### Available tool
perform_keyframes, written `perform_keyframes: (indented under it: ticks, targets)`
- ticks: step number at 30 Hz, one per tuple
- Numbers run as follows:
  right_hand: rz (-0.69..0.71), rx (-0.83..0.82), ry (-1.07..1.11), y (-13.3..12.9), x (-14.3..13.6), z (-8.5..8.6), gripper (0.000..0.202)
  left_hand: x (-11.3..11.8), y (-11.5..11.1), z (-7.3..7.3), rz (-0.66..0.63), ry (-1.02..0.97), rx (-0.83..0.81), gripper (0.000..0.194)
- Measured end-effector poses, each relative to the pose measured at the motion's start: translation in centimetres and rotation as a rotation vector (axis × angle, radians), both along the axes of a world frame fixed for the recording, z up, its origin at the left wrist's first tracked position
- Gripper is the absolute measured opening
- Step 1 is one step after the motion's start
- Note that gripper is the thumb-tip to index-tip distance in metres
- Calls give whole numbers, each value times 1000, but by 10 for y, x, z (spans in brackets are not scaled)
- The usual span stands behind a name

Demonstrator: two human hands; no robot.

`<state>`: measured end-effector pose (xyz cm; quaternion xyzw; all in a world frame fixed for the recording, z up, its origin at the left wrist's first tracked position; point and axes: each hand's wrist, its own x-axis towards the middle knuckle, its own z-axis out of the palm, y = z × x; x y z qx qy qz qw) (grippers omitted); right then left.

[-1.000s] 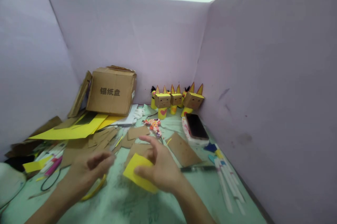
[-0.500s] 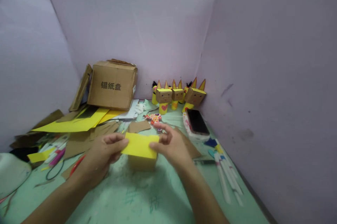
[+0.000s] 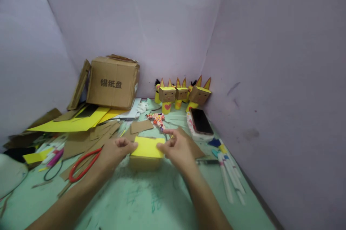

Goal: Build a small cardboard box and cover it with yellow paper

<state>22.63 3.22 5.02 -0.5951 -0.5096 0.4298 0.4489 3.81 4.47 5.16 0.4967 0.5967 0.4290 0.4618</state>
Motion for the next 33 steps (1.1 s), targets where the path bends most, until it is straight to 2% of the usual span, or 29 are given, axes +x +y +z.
perform_keyframes:
  ticks: [11,19,25,33]
  targets:
    - [14,31,-72,-1,-3,-13,48,-3,-5,-3,-14,-21,-15,32]
    - [24,13,-9,-1,-4,-16,49,-4,-8,-6,-96,-183,-114,36]
    - [30,-19,33,-2,-4,-16,51,-4,-10,-2,-87,-210,-108,38]
    - [42,-73,270,-10,-5,-11,51,-6,-5,-11,-101,-180,-62,38]
